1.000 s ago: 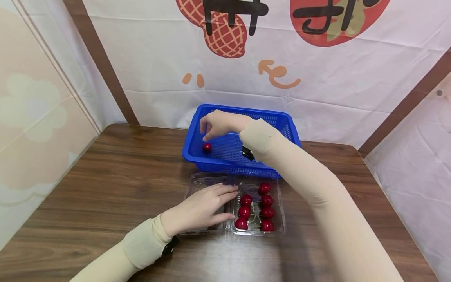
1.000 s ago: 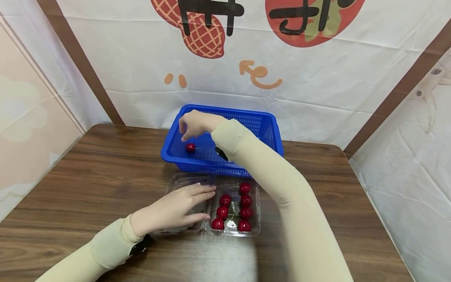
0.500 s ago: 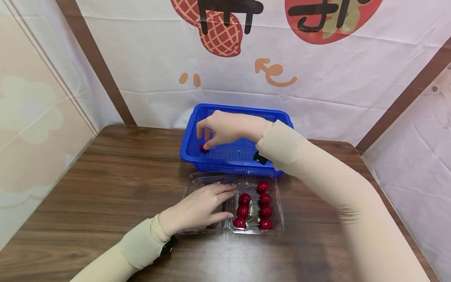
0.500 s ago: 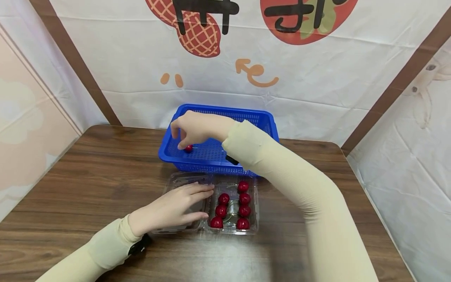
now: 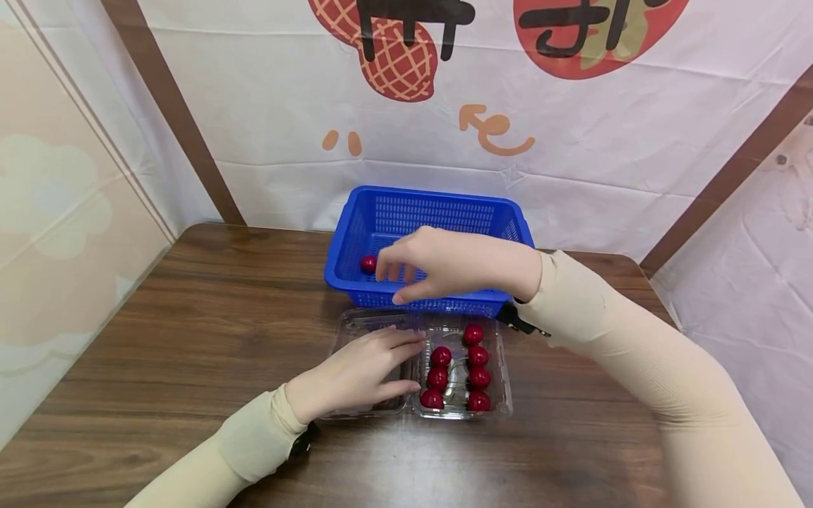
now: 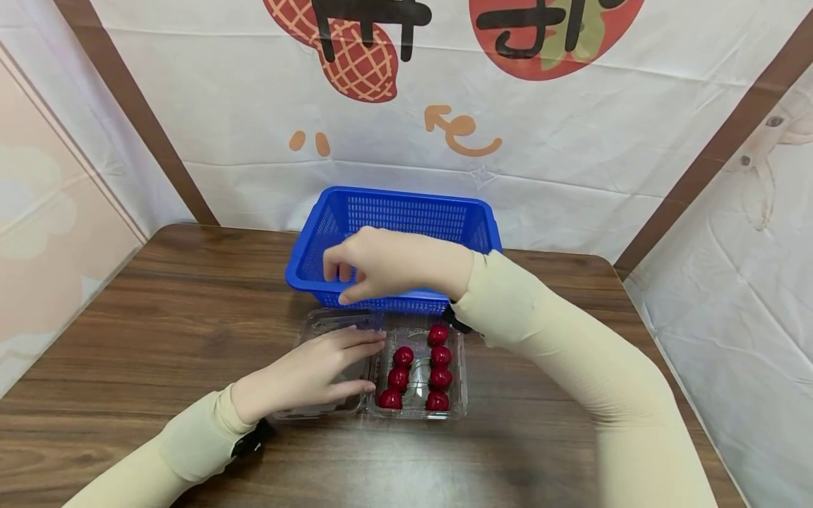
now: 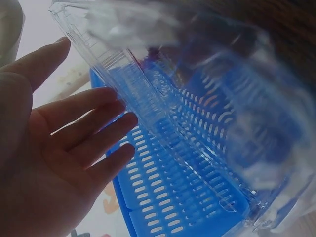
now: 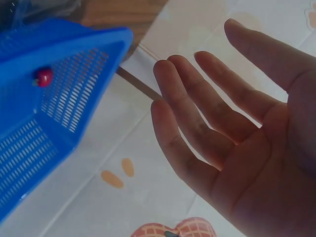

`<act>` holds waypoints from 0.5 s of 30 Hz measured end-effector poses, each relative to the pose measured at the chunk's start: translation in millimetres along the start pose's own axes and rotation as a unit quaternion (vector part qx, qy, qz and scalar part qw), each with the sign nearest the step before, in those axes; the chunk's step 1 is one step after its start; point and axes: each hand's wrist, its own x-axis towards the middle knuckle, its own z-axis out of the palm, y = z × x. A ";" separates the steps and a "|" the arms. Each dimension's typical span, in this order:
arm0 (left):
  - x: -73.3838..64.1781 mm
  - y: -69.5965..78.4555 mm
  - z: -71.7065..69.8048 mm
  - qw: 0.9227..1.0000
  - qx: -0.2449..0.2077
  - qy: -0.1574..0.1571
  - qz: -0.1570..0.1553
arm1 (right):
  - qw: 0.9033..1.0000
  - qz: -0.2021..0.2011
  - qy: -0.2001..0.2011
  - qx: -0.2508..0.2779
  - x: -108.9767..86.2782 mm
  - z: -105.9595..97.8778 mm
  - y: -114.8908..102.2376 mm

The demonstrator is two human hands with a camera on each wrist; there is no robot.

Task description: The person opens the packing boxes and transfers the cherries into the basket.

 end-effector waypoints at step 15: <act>-0.5 -1.5 0.4 1.000 -0.002 0.013 0.013 | 0.998 -0.001 -0.017 0.056 -19.3 44.8 4.6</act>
